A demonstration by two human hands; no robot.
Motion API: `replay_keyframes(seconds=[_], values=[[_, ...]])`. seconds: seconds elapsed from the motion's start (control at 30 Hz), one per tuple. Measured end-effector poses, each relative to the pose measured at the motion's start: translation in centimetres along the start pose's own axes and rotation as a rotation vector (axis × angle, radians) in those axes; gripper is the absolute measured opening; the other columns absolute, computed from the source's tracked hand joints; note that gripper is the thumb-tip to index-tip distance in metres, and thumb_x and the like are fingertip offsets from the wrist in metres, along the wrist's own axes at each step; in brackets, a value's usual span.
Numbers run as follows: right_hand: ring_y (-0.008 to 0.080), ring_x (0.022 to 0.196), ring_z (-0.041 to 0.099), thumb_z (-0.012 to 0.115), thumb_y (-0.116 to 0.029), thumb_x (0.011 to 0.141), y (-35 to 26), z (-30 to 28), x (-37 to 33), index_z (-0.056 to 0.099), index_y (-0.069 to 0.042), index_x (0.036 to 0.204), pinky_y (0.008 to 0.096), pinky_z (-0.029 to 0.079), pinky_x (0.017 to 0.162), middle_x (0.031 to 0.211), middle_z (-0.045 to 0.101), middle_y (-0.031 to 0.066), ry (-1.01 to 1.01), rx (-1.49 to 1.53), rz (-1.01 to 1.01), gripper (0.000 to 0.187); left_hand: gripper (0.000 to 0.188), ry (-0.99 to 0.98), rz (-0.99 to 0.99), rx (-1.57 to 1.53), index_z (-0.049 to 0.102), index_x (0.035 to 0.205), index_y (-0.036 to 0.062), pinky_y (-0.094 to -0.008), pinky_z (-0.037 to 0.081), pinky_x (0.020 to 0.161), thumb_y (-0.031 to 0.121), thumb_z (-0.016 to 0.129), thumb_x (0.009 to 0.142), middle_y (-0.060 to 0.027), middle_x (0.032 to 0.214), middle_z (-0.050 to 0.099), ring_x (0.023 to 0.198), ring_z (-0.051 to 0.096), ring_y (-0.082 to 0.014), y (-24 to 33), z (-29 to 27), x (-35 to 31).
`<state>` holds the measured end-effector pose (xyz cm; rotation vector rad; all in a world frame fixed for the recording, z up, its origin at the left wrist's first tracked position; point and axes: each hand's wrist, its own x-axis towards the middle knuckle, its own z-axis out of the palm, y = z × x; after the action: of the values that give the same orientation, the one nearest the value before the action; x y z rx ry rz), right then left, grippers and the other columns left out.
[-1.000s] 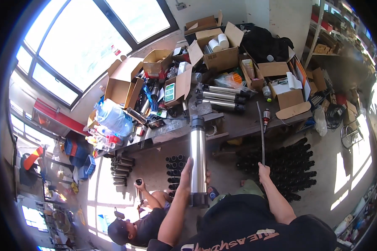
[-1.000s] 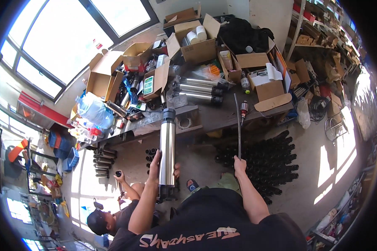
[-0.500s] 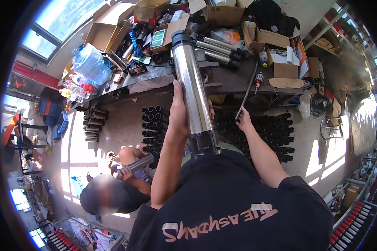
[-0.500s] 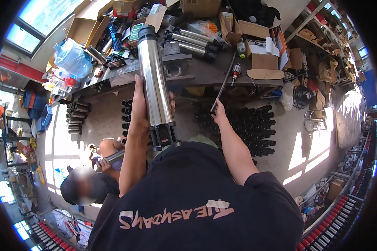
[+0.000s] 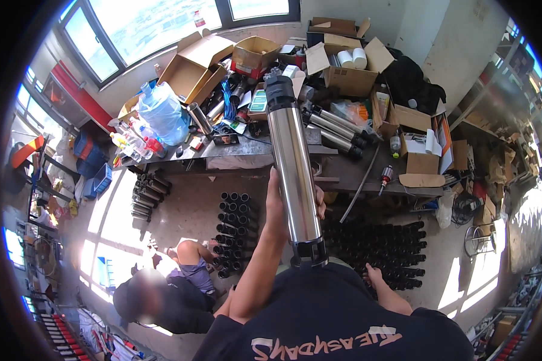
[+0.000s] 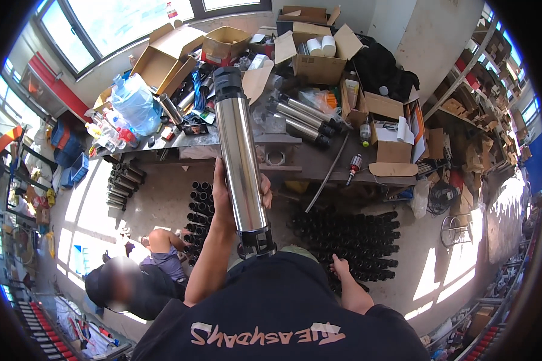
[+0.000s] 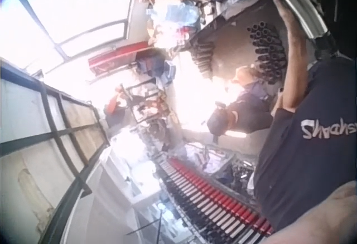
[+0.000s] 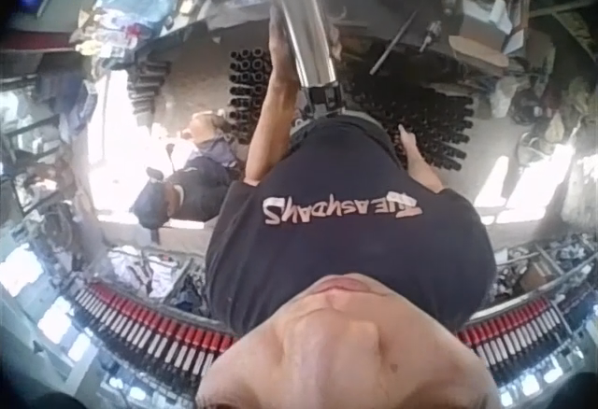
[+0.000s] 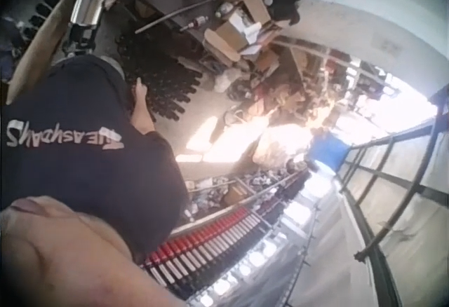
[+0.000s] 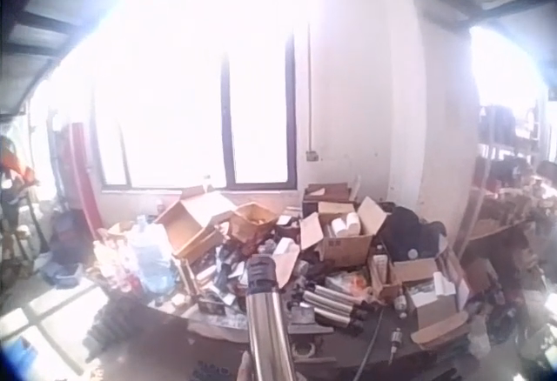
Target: The person holds a large silver metal tube and inserts a long metal rod through a cap at one end, sliding the rod in and out by hand to check the internal assembly.
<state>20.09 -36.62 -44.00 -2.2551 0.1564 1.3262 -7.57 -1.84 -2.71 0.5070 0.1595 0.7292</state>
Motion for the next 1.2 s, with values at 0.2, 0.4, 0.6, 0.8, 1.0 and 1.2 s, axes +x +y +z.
replay_keyframes(seconds=[0.2,0.4,0.6,0.8,1.0,1.2], values=[[0.0144,0.067,0.063,0.059,-0.048,0.097,-5.5,2.1,-1.5,0.055,-0.004,0.13,0.0307,0.047,0.056,0.091,0.071,0.008,-0.107,-0.057,-0.196,0.056,0.08,0.077,0.126,0.203,0.047,0.128,0.0037,-0.0416,0.056,0.073,0.074,0.023,0.097,-0.0167,0.095,0.062,0.082,0.065,-0.0293,0.7,-0.7,-0.5],[0.0137,0.069,0.066,0.06,-0.044,0.097,-9.4,4.0,-1.9,0.062,-0.003,0.122,0.0283,0.047,0.055,0.092,0.073,0.0069,-0.173,-0.218,-0.347,0.048,0.079,0.04,-0.01,-0.003,0.055,0.124,0.0069,-0.0427,0.057,0.069,0.077,0.032,0.094,-0.0149,0.093,0.063,0.075,0.066,-0.0277,-2.4,-6.0,1.4],[0.0146,0.069,0.067,0.061,-0.04,0.098,-9.3,2.7,-2.6,0.066,-0.002,0.114,0.03,0.051,0.059,0.091,0.073,0.0076,-0.171,-0.388,-0.327,0.042,0.076,0.381,0.023,0.236,0.055,0.117,0.0033,-0.0428,0.058,0.065,0.071,0.027,0.098,-0.0132,0.086,0.064,0.07,0.067,-0.0264,-2.5,-3.3,1.0],[0.0152,0.069,0.065,0.063,-0.039,0.096,-6.5,1.6,-1.4,0.069,-0.002,0.11,0.0305,0.05,0.056,0.086,0.072,0.0068,-0.119,-0.473,-0.273,0.041,0.076,0.388,0.035,0.204,0.056,0.11,-0.0026,-0.0414,0.059,0.062,0.067,0.027,0.101,-0.0147,0.082,0.064,0.068,0.068,-0.0272,-0.4,-2.9,1.4],[0.0207,0.072,0.07,0.065,-0.042,0.093,-6.4,2.6,-2.3,0.072,-0.002,0.109,0.0345,0.056,0.065,0.086,0.074,0.0093,-0.112,-0.579,-0.331,0.044,0.077,0.312,0.047,0.099,0.056,0.111,0.0006,-0.0418,0.058,0.065,0.07,0.026,0.099,-0.0134,0.085,0.063,0.071,0.067,-0.0262,0.4,-3.0,1.3],[0.0142,0.07,0.067,0.065,-0.033,0.095,-12.8,6.9,-4.2,0.07,-0.001,0.108,0.0302,0.053,0.063,0.085,0.073,0.0079,-0.19,-0.325,-0.532,0.034,0.074,0.248,0.154,0.249,0.054,0.119,0.0033,-0.0434,0.058,0.064,0.071,0.029,0.098,-0.0155,0.089,0.064,0.072,0.067,-0.0287,0.6,-4.5,1.0]])
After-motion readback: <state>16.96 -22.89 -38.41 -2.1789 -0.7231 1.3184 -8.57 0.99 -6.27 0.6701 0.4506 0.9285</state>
